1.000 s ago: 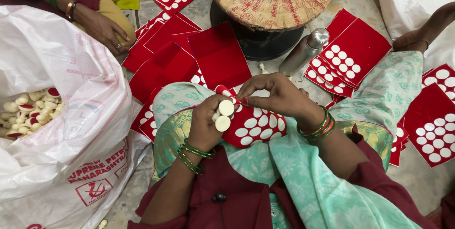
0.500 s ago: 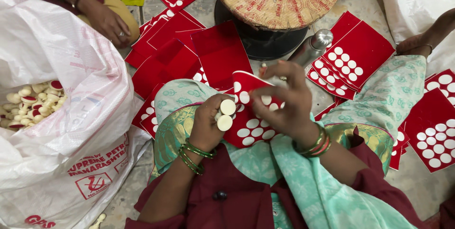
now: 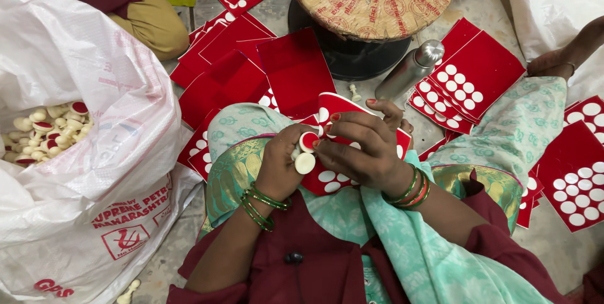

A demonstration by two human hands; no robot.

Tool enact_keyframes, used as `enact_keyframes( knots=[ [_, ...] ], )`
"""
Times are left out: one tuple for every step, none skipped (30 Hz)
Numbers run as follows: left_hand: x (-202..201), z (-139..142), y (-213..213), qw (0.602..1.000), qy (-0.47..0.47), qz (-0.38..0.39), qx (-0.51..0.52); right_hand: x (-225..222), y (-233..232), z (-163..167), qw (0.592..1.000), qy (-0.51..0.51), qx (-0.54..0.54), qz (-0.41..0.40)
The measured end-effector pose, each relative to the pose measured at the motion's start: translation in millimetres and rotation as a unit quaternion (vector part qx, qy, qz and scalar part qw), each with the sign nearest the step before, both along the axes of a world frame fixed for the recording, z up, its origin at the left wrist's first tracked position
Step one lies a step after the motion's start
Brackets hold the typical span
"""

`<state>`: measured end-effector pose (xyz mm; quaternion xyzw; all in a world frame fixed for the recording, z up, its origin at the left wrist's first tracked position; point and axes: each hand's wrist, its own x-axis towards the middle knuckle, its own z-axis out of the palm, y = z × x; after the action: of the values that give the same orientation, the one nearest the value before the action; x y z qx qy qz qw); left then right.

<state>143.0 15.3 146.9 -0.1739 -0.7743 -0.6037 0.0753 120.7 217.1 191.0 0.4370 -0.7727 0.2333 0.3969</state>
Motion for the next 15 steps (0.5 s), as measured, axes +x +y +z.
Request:
enact_keyframes(
  knots=[
    [-0.5,0.0,-0.2,1.000,0.001,-0.001,-0.001,-0.4,-0.3,0.1,1.000,-0.002,-0.001,0.000],
    [-1.2,-0.2,-0.5,1.000,0.003,-0.003,-0.001,-0.8,-0.9,0.5,1.000,-0.004,-0.002,0.000],
    [-1.1,-0.8,-0.7,1.000,0.004,-0.001,-0.004,-0.5,-1.2,1.3,1.000,-0.008,-0.003,-0.001],
    [-1.4,-1.8,-0.9,1.000,0.006,0.000,-0.008,-0.8,-1.8,2.6,1.000,-0.013,0.000,0.005],
    [-1.4,-3.0,-1.1,1.000,0.007,0.002,-0.011,-1.2,-2.1,4.6,1.000,-0.018,0.002,0.011],
    [-1.7,-4.4,-1.3,1.000,0.008,0.005,-0.012,-1.7,-2.8,6.9,1.000,-0.023,0.004,0.017],
    [-1.8,-6.1,-1.8,1.000,0.009,0.008,-0.013,-1.8,-3.1,9.7,0.999,-0.042,0.017,0.024],
    [-2.2,-7.6,-2.2,1.000,0.010,0.011,-0.015,-2.1,-2.5,13.4,0.997,-0.062,0.029,0.031],
    [-2.5,-9.2,-2.7,1.000,0.001,0.013,-0.001,-2.7,-2.2,17.2,0.995,-0.081,0.041,0.038],
    [-2.9,-10.4,-2.8,1.000,-0.009,0.014,0.013,-3.9,-0.9,21.7,0.991,-0.105,0.070,0.051],
    [-2.8,-11.3,-3.2,0.999,-0.019,0.016,0.027,-5.4,1.3,26.5,0.985,-0.129,0.099,0.064],
    [-2.8,-11.8,-3.7,1.000,-0.024,0.008,0.016,-7.1,3.1,30.6,0.977,-0.154,0.127,0.076],
    [-2.9,-11.7,-4.3,1.000,-0.029,-0.001,0.004,-9.8,7.0,35.3,0.968,-0.206,0.099,0.106],
    [-2.7,-11.4,-4.4,0.999,-0.035,-0.010,-0.007,-11.9,11.2,39.3,0.954,-0.257,0.070,0.136],
    [-2.7,-10.7,-3.6,1.000,-0.016,-0.014,-0.004,-12.6,12.6,40.8,0.936,-0.308,0.042,0.166]
  ],
)
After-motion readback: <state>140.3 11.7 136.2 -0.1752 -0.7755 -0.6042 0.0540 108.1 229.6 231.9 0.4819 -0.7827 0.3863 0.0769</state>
